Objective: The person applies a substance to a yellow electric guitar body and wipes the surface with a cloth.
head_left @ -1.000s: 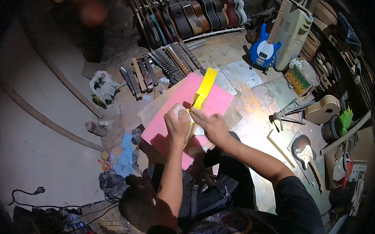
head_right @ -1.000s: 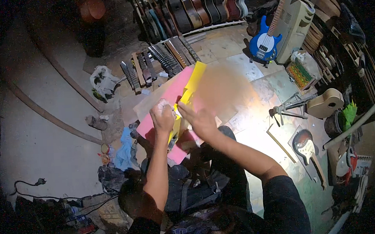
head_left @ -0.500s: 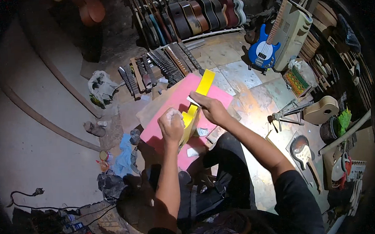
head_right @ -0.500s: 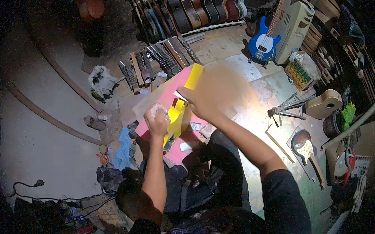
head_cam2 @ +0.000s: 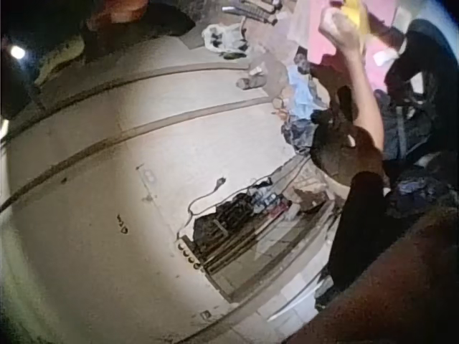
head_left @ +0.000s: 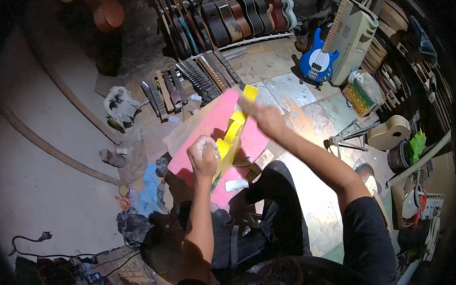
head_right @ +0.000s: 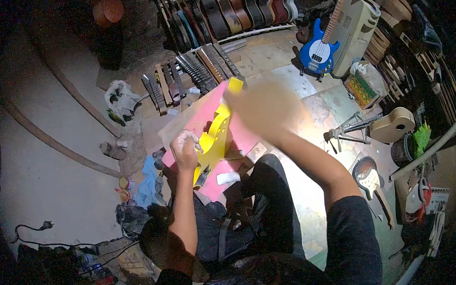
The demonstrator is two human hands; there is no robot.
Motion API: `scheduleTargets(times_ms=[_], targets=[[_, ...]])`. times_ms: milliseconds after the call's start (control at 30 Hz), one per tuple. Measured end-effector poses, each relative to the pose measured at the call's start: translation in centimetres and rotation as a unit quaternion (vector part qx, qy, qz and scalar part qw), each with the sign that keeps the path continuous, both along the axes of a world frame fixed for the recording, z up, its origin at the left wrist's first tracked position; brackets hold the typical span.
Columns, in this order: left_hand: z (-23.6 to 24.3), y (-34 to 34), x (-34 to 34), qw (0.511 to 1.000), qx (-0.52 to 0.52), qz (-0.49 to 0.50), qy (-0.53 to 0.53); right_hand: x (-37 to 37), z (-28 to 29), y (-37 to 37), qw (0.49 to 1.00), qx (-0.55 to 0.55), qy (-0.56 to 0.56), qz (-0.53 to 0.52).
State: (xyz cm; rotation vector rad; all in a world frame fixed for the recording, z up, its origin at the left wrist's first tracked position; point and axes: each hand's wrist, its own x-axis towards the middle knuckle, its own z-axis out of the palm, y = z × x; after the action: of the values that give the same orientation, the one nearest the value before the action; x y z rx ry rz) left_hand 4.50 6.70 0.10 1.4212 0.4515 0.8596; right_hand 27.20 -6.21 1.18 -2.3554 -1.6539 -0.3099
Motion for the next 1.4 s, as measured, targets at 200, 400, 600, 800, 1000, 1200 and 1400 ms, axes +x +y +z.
scheduleTargets(times_ms=[200,400,600,800,1000,1200,1400], targets=[[0.8,-0.1,-0.3,1.000,-0.012,0.006,0.016,0.6,0.8,-1.2,0.995,0.078,-0.055,0.033],[0.3,0.1,-0.4,0.998,0.058,-0.003,0.010,0.4,-2.3,-2.2,0.993,0.096,0.018,0.059],[0.8,1.2,-0.8,1.000,0.021,-0.015,0.006,0.2,-3.8,-0.8,0.982,0.129,-0.062,0.126],[0.7,1.7,-2.1,1.000,0.003,-0.023,0.013,-2.6,-5.5,0.0,0.970,0.182,0.007,0.164],[0.0,1.3,-2.5,1.000,0.006,-0.013,-0.008,-5.8,-1.9,1.3,0.964,0.190,0.172,0.074],[0.6,-0.2,-2.9,1.000,0.000,-0.004,-0.002,-8.7,-0.6,-2.1,0.947,0.167,0.251,0.108],[0.3,-1.2,-0.6,0.995,0.098,0.005,0.016,-12.6,-1.9,-3.6,0.984,0.053,0.139,0.095]])
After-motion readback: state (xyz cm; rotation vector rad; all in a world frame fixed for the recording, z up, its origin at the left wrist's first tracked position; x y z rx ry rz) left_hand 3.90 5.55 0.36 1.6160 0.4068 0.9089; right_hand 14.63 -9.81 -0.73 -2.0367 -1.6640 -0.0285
